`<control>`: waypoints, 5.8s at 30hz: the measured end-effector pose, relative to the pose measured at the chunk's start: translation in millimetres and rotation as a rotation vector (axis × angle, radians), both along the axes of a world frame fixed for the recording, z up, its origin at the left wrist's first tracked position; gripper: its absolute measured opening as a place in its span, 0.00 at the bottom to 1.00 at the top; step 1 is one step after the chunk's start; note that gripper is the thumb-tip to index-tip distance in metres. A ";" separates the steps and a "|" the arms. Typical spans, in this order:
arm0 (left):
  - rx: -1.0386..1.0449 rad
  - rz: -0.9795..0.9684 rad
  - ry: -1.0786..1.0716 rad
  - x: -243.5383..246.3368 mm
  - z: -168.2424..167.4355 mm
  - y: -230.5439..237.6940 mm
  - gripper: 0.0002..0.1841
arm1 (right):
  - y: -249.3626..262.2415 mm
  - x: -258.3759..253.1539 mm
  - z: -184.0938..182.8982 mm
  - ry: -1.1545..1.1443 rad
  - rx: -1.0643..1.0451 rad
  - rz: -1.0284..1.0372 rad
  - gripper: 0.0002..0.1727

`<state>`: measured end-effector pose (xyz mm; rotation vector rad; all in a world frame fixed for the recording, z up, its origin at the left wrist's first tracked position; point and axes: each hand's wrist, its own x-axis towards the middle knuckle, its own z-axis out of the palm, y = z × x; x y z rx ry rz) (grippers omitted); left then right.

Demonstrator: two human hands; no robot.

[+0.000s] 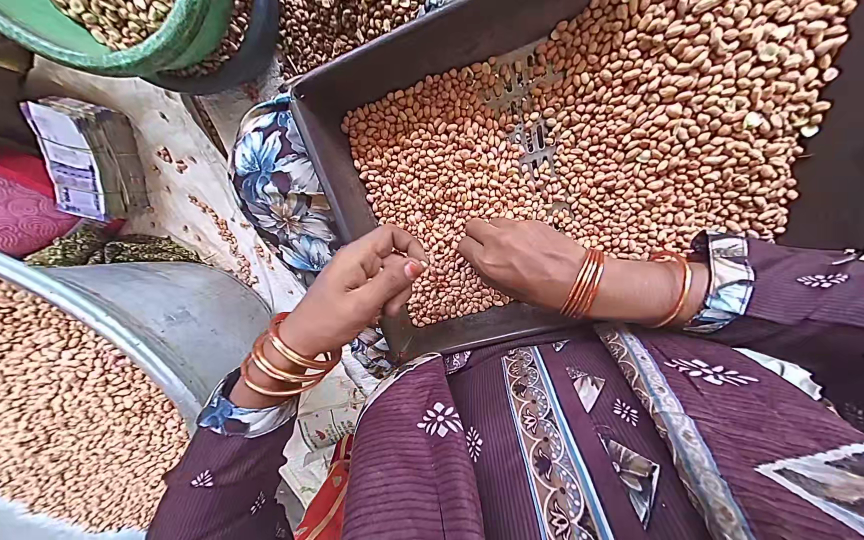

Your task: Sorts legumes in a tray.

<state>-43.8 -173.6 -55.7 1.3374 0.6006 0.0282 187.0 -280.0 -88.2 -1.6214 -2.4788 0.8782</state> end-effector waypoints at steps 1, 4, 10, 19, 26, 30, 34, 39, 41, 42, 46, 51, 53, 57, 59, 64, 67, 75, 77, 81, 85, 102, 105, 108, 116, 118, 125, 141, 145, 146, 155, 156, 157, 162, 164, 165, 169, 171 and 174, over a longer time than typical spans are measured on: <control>-0.145 0.066 -0.062 -3.8 2.5 7.0 0.07 | 0.2 -0.4 0.8 -0.013 0.006 -0.006 0.05; -0.299 0.179 -0.162 -9.3 5.1 21.0 0.13 | 5.2 4.9 3.5 0.030 -0.033 0.006 0.06; 0.040 0.091 -0.053 -4.8 4.3 10.4 0.18 | 5.5 3.9 -5.2 0.371 -0.056 0.168 0.07; 1.065 -0.571 0.426 -6.8 13.0 -50.3 0.16 | -5.9 -19.8 -15.3 0.331 -0.027 0.267 0.06; 1.336 -0.569 0.652 12.8 -2.2 -89.7 0.10 | -3.8 -17.0 -7.7 0.247 -0.052 0.228 0.05; 1.236 -0.666 0.682 20.2 0.8 -85.2 0.12 | -4.6 -17.1 -4.9 0.198 -0.049 0.191 0.06; 1.089 -0.795 0.734 26.0 10.8 -75.3 0.13 | -4.7 -18.2 -9.0 0.211 -0.051 0.175 0.06; 1.080 -0.821 0.713 26.1 9.7 -70.5 0.11 | -4.9 -16.9 -11.9 0.215 -0.070 0.188 0.05; 0.951 -0.911 0.784 35.6 16.7 -64.3 0.12 | 0.9 -11.7 -4.9 0.232 -0.122 0.182 0.06; 0.883 -0.958 0.819 40.8 19.4 -60.9 0.12 | 4.3 -8.8 -1.7 0.246 -0.138 0.163 0.07; 0.692 -1.066 0.835 52.2 22.6 -45.1 0.12 | 19.0 4.3 8.9 0.222 -0.144 0.070 0.05; 0.576 -1.080 0.745 49.9 17.0 -36.5 0.16 | 30.6 18.8 19.6 0.079 -0.213 0.029 0.05; 0.515 -1.038 0.704 49.7 17.2 -32.9 0.17 | 32.8 23.0 23.1 0.024 -0.178 0.029 0.04; 0.352 -0.580 0.292 32.8 0.8 -6.7 0.15 | 33.8 18.9 48.4 0.031 0.107 -0.047 0.05; 0.063 -0.223 0.112 34.8 -4.0 7.8 0.16 | 35.0 12.4 66.5 0.108 0.294 -0.053 0.08; -0.486 0.258 0.122 53.2 -6.4 23.6 0.22 | 49.6 7.9 80.1 0.223 0.426 0.024 0.11; -0.608 0.180 -0.011 54.2 -7.6 53.9 0.20 | 60.4 35.1 68.6 0.172 0.371 0.007 0.11; 0.017 0.999 -0.103 44.4 68.7 190.1 0.15 | 65.5 114.9 49.5 0.159 0.246 -0.195 0.10; 0.266 1.024 0.044 45.6 64.6 217.8 0.09 | 78.3 131.8 42.2 0.129 0.230 -0.309 0.10; 1.126 0.673 0.318 65.5 30.4 225.4 0.31 | 95.5 135.5 29.5 0.041 0.286 -0.361 0.10; 1.283 0.188 0.037 126.6 -2.1 142.8 0.12 | 104.3 112.1 10.9 -0.014 0.299 -0.253 0.10; 1.618 -0.198 0.258 150.8 -60.0 92.1 0.09 | 113.8 94.2 -4.4 -0.291 0.222 -0.227 0.09; 1.527 -0.281 0.305 147.5 -45.3 87.3 0.09 | 115.0 99.4 0.9 -0.237 0.116 -0.197 0.09; 1.492 -0.317 0.349 147.3 -34.4 83.3 0.09 | 114.9 113.8 16.4 -0.131 -0.016 -0.222 0.09; 1.384 0.057 0.008 132.3 -30.9 81.7 0.06 | 76.5 122.7 -5.2 -0.068 0.120 -0.083 0.04; 1.111 0.247 -0.160 124.0 -32.1 70.3 0.09 | 74.5 119.1 -9.6 -0.076 0.174 -0.094 0.04; 0.944 0.206 0.029 104.8 -55.1 62.6 0.11 | 82.7 116.6 -7.7 -0.131 0.167 -0.065 0.06; 1.001 0.176 0.217 109.2 -59.9 60.9 0.10 | 85.6 126.6 -5.9 0.212 -0.026 -0.273 0.06; 0.444 0.488 -0.053 104.8 -53.1 68.1 0.10 | 81.8 107.0 -22.8 0.104 0.201 -0.126 0.06; 0.292 0.528 -0.120 104.0 -53.3 69.8 0.13 | 81.8 103.8 -24.7 0.050 0.243 -0.110 0.06; 1.056 0.088 0.172 109.0 -65.6 58.9 0.09 | 103.6 97.5 15.7 -0.182 -0.148 -0.057 0.06; 1.063 0.075 0.140 109.3 -66.3 58.9 0.09 | 109.1 104.1 23.4 -0.117 -0.146 -0.062 0.07; 1.059 0.066 0.104 109.0 -66.2 58.5 0.09 | 112.4 110.8 30.3 -0.001 -0.076 -0.101 0.08; 1.008 -0.080 -0.055 111.6 -65.8 50.8 0.07 | 109.6 120.5 50.4 0.236 0.351 -0.317 0.10; 1.014 -0.153 -0.056 114.8 -63.1 46.7 0.07 | 96.9 117.0 37.7 0.236 0.204 -0.247 0.08; 1.033 -0.171 -0.054 115.7 -63.2 45.7 0.07 | 89.5 114.1 27.1 0.223 0.119 -0.202 0.07; 1.042 -0.236 -0.045 109.2 -58.3 46.9 0.09 | 63.7 96.6 -3.8 0.176 -0.022 -0.118 0.05; 1.018 -0.270 -0.059 105.7 -58.3 47.2 0.09 | 57.7 90.2 -9.6 0.142 0.014 -0.104 0.06; 1.049 -0.295 -0.038 105.4 -60.2 44.0 0.08 | 59.6 83.7 -6.2 0.052 0.025 -0.102 0.06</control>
